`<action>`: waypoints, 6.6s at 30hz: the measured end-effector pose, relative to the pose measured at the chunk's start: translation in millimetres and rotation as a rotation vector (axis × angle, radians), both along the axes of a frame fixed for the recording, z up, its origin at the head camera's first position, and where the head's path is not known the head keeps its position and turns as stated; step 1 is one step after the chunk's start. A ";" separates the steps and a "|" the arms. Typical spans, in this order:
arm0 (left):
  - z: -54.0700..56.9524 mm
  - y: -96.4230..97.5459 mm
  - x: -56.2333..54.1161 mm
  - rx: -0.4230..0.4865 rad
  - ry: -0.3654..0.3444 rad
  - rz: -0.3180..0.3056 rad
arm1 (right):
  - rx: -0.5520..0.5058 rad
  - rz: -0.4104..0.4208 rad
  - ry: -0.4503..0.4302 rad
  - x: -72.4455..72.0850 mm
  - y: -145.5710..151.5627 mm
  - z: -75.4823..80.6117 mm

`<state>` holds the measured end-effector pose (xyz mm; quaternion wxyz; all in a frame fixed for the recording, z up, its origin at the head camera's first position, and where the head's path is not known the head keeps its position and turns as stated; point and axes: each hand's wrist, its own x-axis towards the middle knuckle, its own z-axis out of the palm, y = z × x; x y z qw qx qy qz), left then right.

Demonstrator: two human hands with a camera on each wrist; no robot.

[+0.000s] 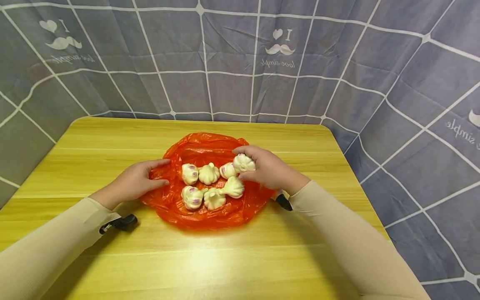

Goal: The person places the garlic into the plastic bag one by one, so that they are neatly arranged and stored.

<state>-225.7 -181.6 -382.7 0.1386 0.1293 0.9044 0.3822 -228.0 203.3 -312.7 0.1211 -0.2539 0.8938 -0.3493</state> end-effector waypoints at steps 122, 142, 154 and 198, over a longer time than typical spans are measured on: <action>1.9 -5.2 8.5 0.017 0.078 0.078 | 0.221 0.029 -0.244 3.7 97.3 -43.9; 2.0 -4.5 9.1 0.065 0.042 0.079 | 0.247 0.030 -0.196 5.1 108.4 -52.6; 1.7 -5.3 9.3 0.079 0.035 0.090 | 0.266 0.008 -0.214 3.3 112.3 -54.5; 7.6 -4.6 13.3 0.097 0.068 0.104 | 0.135 -0.020 -0.345 5.4 119.1 -57.1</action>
